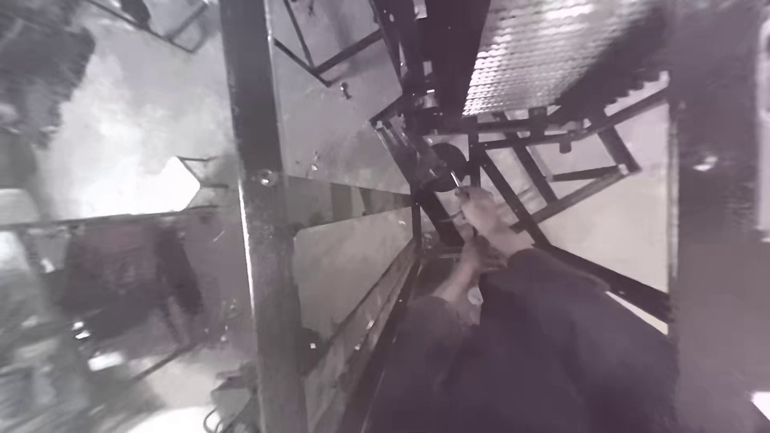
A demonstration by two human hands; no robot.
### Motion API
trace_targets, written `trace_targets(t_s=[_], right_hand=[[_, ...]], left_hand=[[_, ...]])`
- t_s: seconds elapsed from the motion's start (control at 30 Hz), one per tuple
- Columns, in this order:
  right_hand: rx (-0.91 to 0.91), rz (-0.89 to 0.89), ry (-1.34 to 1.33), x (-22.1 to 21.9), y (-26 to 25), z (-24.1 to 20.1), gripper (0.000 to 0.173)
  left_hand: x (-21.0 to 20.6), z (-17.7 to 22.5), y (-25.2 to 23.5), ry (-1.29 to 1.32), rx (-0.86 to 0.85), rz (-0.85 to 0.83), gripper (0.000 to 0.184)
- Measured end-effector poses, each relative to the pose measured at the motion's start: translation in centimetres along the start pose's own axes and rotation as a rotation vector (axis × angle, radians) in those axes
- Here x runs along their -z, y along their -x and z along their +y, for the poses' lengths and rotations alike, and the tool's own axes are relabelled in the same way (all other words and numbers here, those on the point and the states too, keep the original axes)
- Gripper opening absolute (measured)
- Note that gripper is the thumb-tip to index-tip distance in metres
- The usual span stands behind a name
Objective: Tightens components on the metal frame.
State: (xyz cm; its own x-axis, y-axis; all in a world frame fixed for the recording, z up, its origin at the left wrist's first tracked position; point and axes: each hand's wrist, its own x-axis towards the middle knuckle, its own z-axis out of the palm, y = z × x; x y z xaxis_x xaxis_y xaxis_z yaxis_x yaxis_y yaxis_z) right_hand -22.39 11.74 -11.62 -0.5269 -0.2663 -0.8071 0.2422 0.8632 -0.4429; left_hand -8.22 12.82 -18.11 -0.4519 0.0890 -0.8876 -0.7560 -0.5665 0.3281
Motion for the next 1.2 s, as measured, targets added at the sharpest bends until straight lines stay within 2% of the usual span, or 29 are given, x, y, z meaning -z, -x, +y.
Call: trace_targets(t_s=[0.03, 0.07, 0.1, 0.2, 0.3, 0.37, 0.43, 0.5, 0.6, 0.67, 0.77, 0.83, 0.9, 0.97, 1.13, 1.2], right_hand=[[0.081, 0.059, 0.001, -1.0, -0.9, 1.5, 0.042], [0.153, 0.115, -0.004, -2.1, -1.8, 3.1, 0.040], [0.178, 0.117, -0.020, -2.4, -2.5, 3.6, 0.038], [0.133, 0.073, -0.058, -2.7, -3.0, 4.2, 0.041], [0.186, 0.150, 0.038, -3.5, -5.0, 5.4, 0.046], [0.195, 0.158, 0.033, -3.8, -5.4, 6.1, 0.048], [0.179, 0.116, 0.005, -3.9, -5.6, 6.4, 0.046], [0.168, 0.110, 0.030, -3.5, -5.4, 6.4, 0.045], [0.146, 0.313, 0.112, -2.0, -4.1, 6.2, 0.046], [0.146, 0.422, -0.010, -1.1, -3.9, 7.1, 0.040], [0.244, 0.429, -0.152, -0.7, -3.6, 7.2, 0.029], [0.318, 0.405, -0.007, -1.1, -3.6, 5.6, 0.028], [0.351, 0.374, 0.191, -1.9, -4.1, 3.9, 0.034], [0.388, 0.430, 0.298, -3.1, -5.1, 3.5, 0.041], [0.376, 0.479, 0.332, -4.1, -5.1, 2.5, 0.041], [0.343, 0.473, 0.323, -4.5, -5.3, 2.0, 0.042]], left_hand=[[-0.2, 0.6, 0.5, -0.017, -0.068, -0.007, 0.045], [-2.3, 2.7, 2.3, -0.086, 0.009, 0.176, 0.038], [-2.6, 3.6, 2.9, -0.170, -0.007, 0.224, 0.035], [-0.6, 1.4, 1.6, -0.459, -0.046, 0.130, 0.040], [0.1, 0.8, -0.4, -0.575, -0.060, 0.178, 0.041], [0.2, 1.5, -0.6, -0.634, -0.141, 0.207, 0.046], [0.3, 2.2, -0.7, -0.608, -0.192, 0.228, 0.040], [0.1, 2.8, -0.7, -0.602, -0.152, 0.222, 0.039], [0.1, 3.0, -0.8, -0.569, -0.088, 0.222, 0.039], [0.2, 2.7, -1.0, -0.465, -0.079, 0.192, 0.040], [0.1, 2.8, -1.3, -0.419, -0.038, 0.159, 0.040], [0.2, 2.9, -1.1, -0.451, -0.055, 0.160, 0.039], [0.4, 2.6, -1.0, -0.483, -0.097, 0.165, 0.039], [0.7, 2.2, -1.2, -0.500, -0.131, 0.173, 0.037], [0.4, 2.9, -0.2, -0.611, -0.157, 0.216, 0.044], [-1.0, 4.5, 1.2, -0.433, -0.112, 0.258, 0.035]])
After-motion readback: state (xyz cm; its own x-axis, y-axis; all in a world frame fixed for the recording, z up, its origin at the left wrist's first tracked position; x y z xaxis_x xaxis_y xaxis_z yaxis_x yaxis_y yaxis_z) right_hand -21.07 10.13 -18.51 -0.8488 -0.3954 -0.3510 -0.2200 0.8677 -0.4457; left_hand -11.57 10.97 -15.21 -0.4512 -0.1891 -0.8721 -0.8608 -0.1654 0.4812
